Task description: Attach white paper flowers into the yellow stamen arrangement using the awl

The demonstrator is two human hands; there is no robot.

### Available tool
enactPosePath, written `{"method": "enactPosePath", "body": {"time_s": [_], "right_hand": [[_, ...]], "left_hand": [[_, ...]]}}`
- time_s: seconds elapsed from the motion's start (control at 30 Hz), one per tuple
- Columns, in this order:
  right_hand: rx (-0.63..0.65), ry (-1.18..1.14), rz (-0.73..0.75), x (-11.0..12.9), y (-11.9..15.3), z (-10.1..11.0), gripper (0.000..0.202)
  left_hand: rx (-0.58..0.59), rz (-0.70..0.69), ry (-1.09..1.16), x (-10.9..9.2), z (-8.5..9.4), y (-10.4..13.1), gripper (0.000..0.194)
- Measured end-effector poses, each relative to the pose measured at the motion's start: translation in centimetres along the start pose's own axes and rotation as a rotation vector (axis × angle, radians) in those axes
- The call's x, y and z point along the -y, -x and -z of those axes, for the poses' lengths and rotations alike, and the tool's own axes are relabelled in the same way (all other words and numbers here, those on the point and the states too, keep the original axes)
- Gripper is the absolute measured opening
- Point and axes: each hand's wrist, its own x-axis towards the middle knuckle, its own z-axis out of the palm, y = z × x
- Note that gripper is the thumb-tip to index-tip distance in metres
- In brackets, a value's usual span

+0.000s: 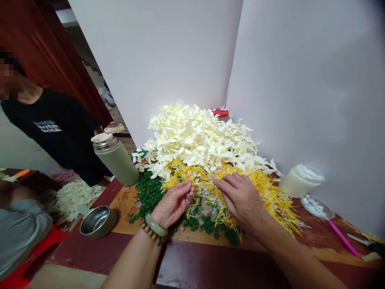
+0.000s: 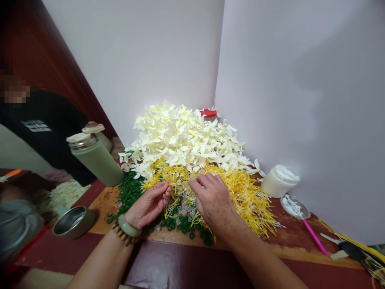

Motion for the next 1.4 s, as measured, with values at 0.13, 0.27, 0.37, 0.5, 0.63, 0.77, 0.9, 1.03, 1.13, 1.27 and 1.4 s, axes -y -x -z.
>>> {"method": "enactPosePath", "body": {"time_s": [0.13,0.27,0.37,0.5,0.63,0.77,0.9,1.03,1.13,1.27,1.4], "right_hand": [[-0.029,-0.002,0.021,0.0,0.1,-0.3,0.021],[-0.044,0.030,0.034,0.4,0.2,-0.6,0.020],[-0.057,0.071,0.043,0.6,0.2,-0.6,0.019],[-0.054,0.101,0.052,0.8,0.2,-0.4,0.019],[-0.047,0.122,0.065,1.3,0.4,-0.7,0.020],[-0.016,0.091,0.016,2.5,1.0,-2.0,0.025],[0.044,-0.155,-0.103,3.1,1.1,-3.1,0.038],[0.114,-0.563,-0.225,2.7,0.5,-2.9,0.032],[0.132,-0.794,-0.313,2.5,0.1,-2.8,0.027],[0.207,-0.989,-0.405,2.2,-0.1,-2.8,0.023],[0.140,-0.775,-0.474,0.9,-0.9,-2.3,0.025]], "left_hand": [[0.025,0.014,-0.008,0.1,0.1,-0.1,0.007],[0.057,0.018,-0.022,0.1,0.2,-0.1,0.008],[0.053,0.009,-0.030,0.2,0.2,-0.1,0.007],[0.059,0.006,-0.043,0.2,0.3,-0.2,0.008],[0.044,0.000,-0.074,0.2,0.5,-0.2,0.010],[0.039,0.006,-0.105,1.0,0.0,-0.1,0.009],[0.065,-0.004,-0.153,2.1,-0.9,0.3,0.008],[0.027,-0.076,-0.252,2.4,-1.1,0.4,0.012],[-0.024,-0.116,-0.327,2.5,-0.9,0.2,0.015],[-0.023,-0.135,-0.386,2.9,-0.9,0.0,0.017],[0.006,-0.082,-0.382,2.9,-0.8,0.0,0.019]]}}
